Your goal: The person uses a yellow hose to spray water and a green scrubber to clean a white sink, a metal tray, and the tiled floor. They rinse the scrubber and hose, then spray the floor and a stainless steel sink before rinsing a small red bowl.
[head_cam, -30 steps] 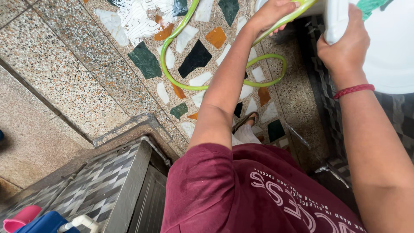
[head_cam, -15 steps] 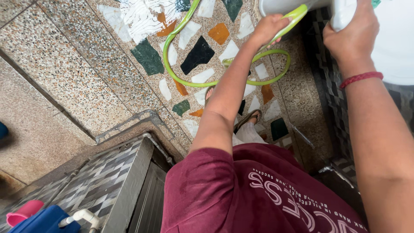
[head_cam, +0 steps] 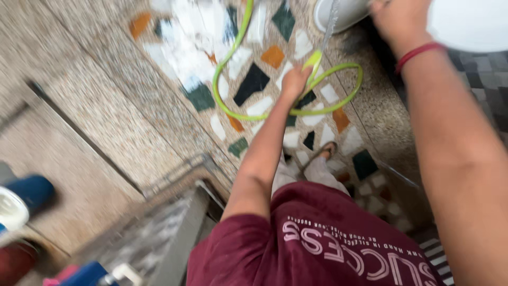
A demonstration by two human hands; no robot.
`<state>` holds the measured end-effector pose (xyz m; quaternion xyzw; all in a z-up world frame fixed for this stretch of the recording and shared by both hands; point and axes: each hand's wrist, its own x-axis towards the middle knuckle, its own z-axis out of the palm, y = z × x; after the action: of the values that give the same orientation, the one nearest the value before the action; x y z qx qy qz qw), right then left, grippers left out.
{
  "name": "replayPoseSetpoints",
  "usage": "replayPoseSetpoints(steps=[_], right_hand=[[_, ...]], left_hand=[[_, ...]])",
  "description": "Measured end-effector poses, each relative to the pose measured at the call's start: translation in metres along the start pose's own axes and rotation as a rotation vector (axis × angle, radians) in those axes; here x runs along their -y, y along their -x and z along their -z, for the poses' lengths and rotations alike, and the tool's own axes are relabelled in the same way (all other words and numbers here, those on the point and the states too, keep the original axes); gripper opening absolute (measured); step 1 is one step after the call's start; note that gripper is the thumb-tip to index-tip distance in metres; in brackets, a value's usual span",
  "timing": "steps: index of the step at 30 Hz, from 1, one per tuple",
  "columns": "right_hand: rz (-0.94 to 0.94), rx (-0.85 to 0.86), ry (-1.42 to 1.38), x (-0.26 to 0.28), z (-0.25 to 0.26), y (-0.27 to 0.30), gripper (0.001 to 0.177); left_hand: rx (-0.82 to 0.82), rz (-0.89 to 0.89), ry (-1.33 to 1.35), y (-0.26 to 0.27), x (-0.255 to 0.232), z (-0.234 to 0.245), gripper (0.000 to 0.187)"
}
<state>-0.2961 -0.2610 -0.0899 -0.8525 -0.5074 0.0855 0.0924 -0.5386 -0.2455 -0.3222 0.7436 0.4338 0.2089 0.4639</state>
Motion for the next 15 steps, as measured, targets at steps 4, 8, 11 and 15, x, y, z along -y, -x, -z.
replayPoseSetpoints(steps=[4, 8, 11, 15], right_hand=[[0.288, -0.413, -0.248, 0.037, 0.015, 0.095, 0.048], [-0.016, -0.489, -0.500, -0.006, -0.003, 0.175, 0.029], [-0.559, -0.565, -0.844, -0.094, -0.028, 0.194, 0.021], [-0.994, -0.533, -1.351, -0.202, -0.044, 0.236, 0.020]], left_hand=[[0.323, 0.594, 0.429, 0.070, -0.062, 0.032, 0.038], [0.349, 0.102, 0.193, 0.100, -0.111, 0.016, 0.045], [0.521, 0.056, 0.154, 0.116, -0.175, 0.009, 0.045], [0.676, -0.007, 0.201, 0.142, -0.255, 0.006, 0.044]])
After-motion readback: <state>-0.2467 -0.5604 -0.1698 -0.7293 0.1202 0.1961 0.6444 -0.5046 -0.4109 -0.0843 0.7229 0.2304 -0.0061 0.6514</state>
